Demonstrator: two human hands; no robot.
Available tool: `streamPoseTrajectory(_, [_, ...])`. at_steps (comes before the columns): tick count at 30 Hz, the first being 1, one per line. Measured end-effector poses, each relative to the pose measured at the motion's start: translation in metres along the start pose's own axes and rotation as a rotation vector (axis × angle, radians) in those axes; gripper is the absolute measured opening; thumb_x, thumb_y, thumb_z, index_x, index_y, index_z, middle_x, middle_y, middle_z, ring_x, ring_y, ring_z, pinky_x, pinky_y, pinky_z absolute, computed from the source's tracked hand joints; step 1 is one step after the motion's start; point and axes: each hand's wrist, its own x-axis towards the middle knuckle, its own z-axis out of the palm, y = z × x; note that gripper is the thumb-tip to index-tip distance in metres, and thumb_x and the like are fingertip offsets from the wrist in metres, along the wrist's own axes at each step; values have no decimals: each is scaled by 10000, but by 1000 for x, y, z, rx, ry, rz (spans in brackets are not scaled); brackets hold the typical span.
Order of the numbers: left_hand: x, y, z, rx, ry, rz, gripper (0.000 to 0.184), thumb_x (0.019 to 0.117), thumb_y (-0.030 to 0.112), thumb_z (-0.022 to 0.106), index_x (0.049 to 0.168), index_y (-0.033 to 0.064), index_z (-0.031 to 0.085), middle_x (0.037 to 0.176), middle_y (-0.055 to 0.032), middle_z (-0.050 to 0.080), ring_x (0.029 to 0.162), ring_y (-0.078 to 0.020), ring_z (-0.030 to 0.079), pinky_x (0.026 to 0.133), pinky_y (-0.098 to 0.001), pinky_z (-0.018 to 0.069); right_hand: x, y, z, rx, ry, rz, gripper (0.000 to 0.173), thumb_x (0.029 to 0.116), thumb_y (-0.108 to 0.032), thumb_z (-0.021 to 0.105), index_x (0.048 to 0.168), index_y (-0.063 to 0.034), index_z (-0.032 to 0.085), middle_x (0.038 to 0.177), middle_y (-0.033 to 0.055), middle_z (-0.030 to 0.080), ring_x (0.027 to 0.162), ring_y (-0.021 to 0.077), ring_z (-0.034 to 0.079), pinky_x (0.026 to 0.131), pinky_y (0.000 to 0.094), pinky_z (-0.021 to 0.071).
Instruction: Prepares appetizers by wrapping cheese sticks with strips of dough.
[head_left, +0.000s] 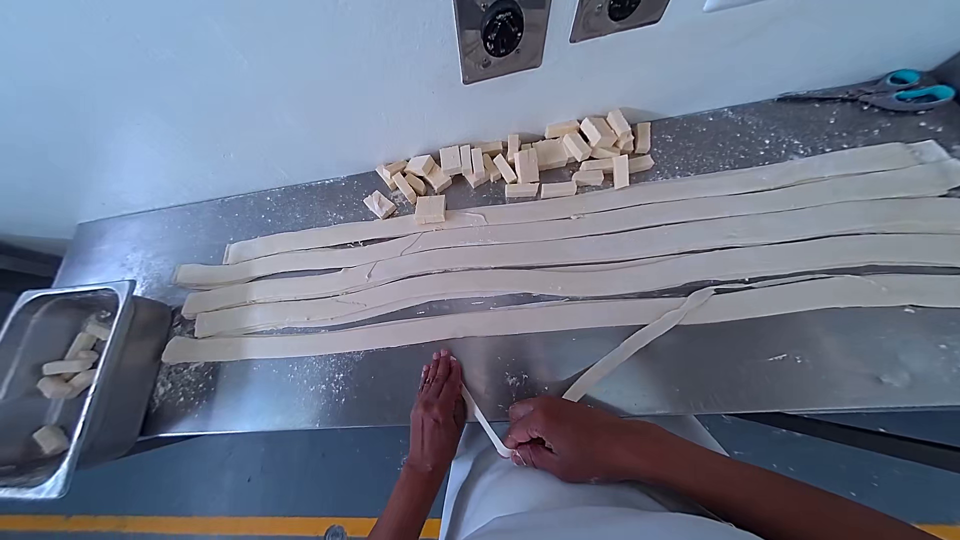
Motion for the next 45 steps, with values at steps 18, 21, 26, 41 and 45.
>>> streamPoseTrajectory(18, [8,-10,2,-54,34,-46,312,928,57,592,1154,-125,709,1188,-264,710,1114,-442,695,1001,-604,516,3,-2,-2,14,-3,-50,258,1028,-66,529,1128,45,740,1029,222,687,1013,334,641,913,431,492])
streamPoseTrajectory(21, [6,-10,15,-56,61,-12,325,904,87,635,1139,-122,717,1177,-267,712,1120,-451,689,997,-599,519,0,-3,-2,18,19,-27,258,1025,-55,526,1132,47,738,1040,224,674,1007,325,634,898,413,494])
streamPoseTrajectory(26, [3,-7,10,-49,19,64,319,952,51,533,1163,-112,710,1241,-266,689,1202,-464,642,1039,-639,467,-7,3,-1,46,93,39,260,1030,-122,553,1109,35,746,1010,202,634,945,269,600,834,347,493])
streamPoseTrajectory(41, [3,-7,8,-48,18,73,329,935,22,507,1152,-109,717,1231,-263,694,1174,-450,663,1021,-604,498,-11,6,1,72,81,48,263,1030,-144,569,1074,44,747,969,188,641,911,251,600,810,340,483])
streamPoseTrajectory(45, [4,-10,12,-78,57,-8,391,929,105,587,1204,-162,662,1241,-298,675,1183,-466,652,1047,-619,470,-9,6,3,73,75,39,261,1032,-142,566,1088,39,746,982,187,646,925,252,605,822,342,485])
